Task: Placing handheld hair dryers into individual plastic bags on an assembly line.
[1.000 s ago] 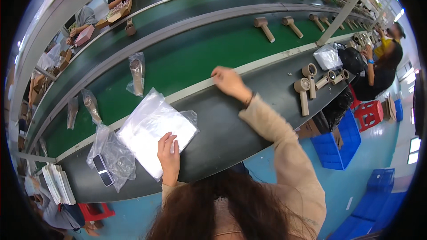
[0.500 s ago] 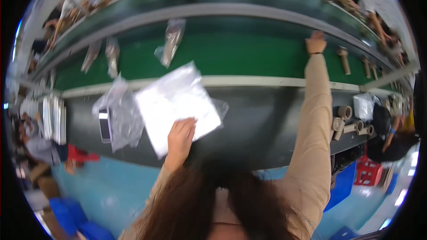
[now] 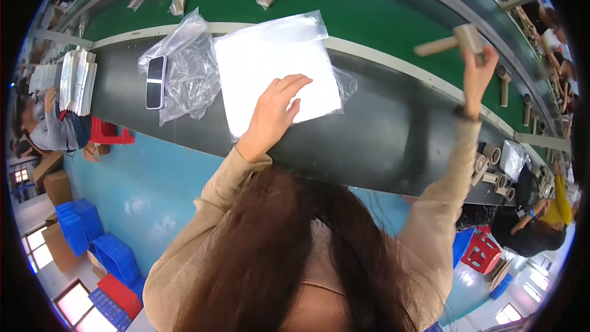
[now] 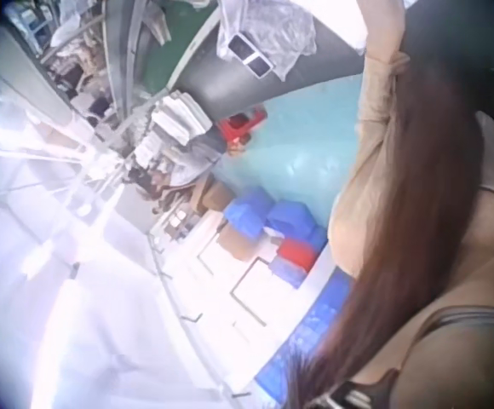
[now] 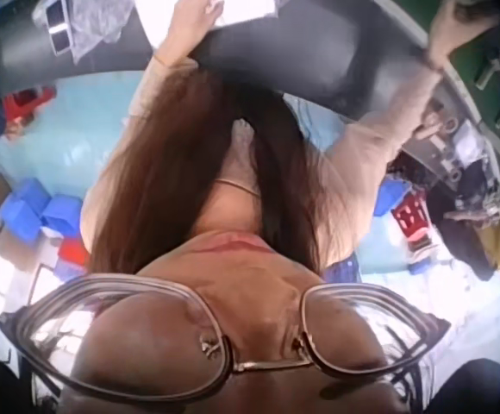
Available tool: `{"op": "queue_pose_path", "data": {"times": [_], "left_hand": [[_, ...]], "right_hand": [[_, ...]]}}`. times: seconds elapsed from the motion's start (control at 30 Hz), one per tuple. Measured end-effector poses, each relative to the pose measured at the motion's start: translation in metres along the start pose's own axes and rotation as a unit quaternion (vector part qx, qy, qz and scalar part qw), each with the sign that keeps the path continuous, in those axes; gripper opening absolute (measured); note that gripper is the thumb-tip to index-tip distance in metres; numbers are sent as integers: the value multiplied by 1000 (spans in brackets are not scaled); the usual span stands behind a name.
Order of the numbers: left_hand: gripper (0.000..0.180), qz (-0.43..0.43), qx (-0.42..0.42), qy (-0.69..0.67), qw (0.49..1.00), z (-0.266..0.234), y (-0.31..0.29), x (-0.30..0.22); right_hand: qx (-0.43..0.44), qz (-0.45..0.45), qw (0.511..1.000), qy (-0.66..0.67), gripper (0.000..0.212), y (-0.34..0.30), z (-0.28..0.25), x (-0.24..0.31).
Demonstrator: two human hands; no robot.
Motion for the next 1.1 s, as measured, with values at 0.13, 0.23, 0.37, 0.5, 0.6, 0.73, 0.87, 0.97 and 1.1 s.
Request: {"op": "queue_pose_path", "data": {"times": [0.13, 0.23, 0.37, 0.5, 0.6, 0.73, 0.87, 0.97, 1.1], "left_hand": [[51, -18, 17, -61, 998, -8, 0, 3], [52, -24, 31, -99, 994, -12, 0, 0], [53, -29, 57, -137, 988, -22, 0, -16], [57, -38, 71, -188, 979, -30, 3, -29], [60, -40, 79, -224, 971, -36, 8, -32], [62, -5, 90, -225, 970, -41, 18, -22], [63, 71, 62, -118, 988, -50, 27, -29], [61, 103, 68, -79, 989, -47, 33, -28], [56, 163, 45, 1, 986, -31, 45, 2]], "right_hand": [[-26, 80, 960, 265, 44, -140, 33, 92], [-72, 36, 972, 222, 52, -203, 51, 153], [-76, -25, 969, 235, 58, -242, 78, 177], [-70, -20, 968, 242, 61, -255, 95, 178], [30, -53, 991, 115, 61, -255, 111, 183], [133, -135, 982, -22, 58, -234, 116, 209], [239, -169, 955, -42, 54, -215, 133, 218], [292, -216, 926, -100, 56, -200, 149, 212], [415, -242, 856, -193, 49, -175, 163, 177]]}}
Point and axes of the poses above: each hand's wrist, its own y-axis towards the middle knuckle, its own z-axis out of the palm, x = y × z, the point moved 6 cm from there along y, towards the middle knuckle, and after that the axes turned 7 degrees about -x, right-handed, at the moved point
